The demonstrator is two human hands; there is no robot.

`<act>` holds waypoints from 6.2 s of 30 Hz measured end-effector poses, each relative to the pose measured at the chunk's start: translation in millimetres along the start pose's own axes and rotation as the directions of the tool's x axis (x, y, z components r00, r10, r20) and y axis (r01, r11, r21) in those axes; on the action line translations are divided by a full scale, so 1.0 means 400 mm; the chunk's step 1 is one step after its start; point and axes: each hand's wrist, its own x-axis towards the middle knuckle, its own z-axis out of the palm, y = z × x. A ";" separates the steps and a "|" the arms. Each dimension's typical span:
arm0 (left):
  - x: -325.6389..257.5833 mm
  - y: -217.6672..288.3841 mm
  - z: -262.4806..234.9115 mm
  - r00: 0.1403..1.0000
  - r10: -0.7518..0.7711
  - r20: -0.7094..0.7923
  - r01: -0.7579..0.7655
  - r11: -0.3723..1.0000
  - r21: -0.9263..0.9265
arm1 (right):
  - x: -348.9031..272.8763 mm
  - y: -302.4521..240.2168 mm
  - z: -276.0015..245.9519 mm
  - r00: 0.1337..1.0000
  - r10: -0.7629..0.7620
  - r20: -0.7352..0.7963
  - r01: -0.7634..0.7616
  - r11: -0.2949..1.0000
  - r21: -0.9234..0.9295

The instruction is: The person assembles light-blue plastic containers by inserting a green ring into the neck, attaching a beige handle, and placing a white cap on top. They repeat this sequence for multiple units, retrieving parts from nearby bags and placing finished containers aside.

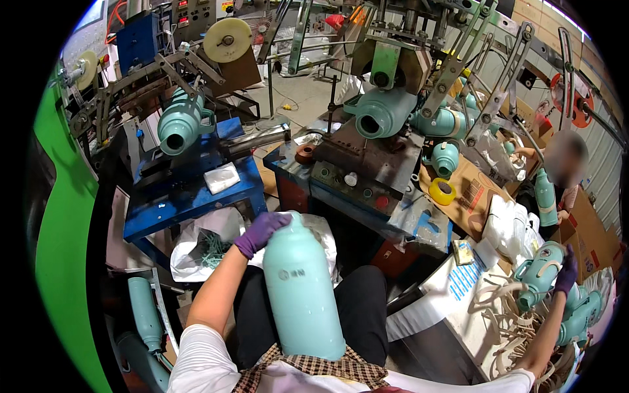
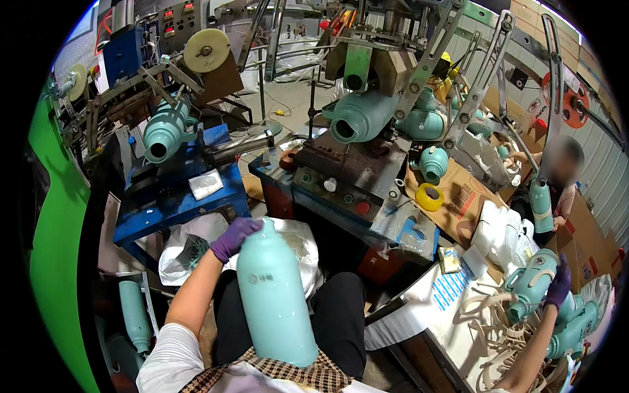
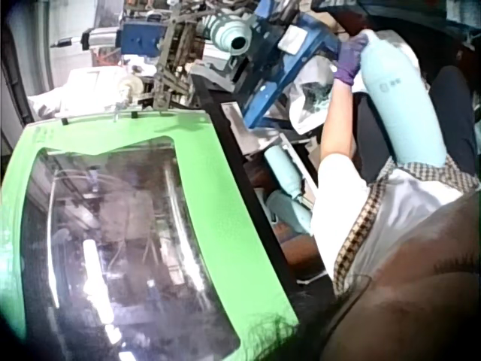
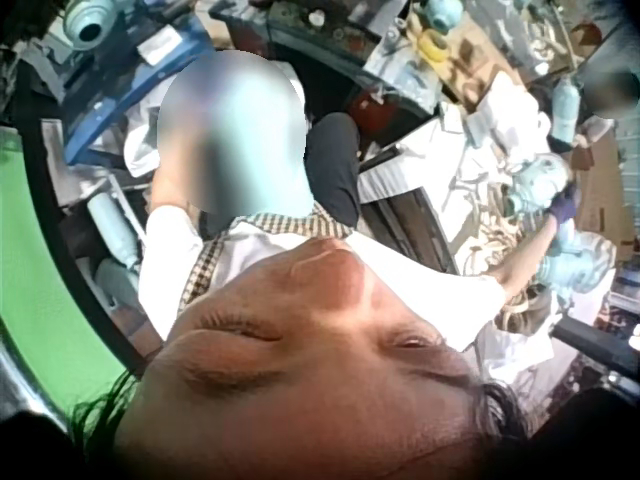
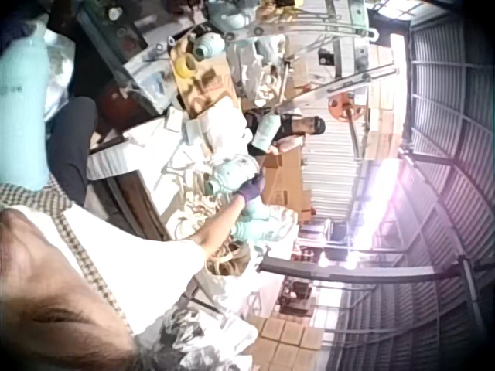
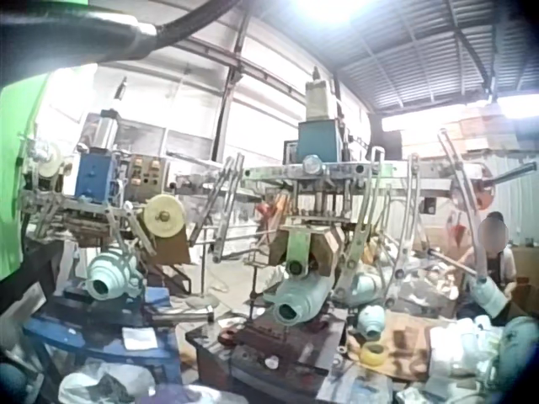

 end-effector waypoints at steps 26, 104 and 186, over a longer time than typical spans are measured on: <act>-0.149 0.331 -0.013 0.947 -0.320 -0.008 0.104 0.333 -0.937 | -0.492 -1.719 0.468 0.603 -0.575 0.553 -0.776 -0.262 0.574; -1.551 -0.076 -0.150 -0.753 -0.567 -0.333 0.203 0.281 -0.938 | -0.271 -0.899 0.704 0.886 0.041 0.462 -0.390 0.606 0.693; -0.530 0.392 -0.025 0.836 -0.137 -0.532 0.302 0.923 0.237 | -0.656 -1.934 0.335 0.316 -0.949 0.013 -0.226 -0.061 0.972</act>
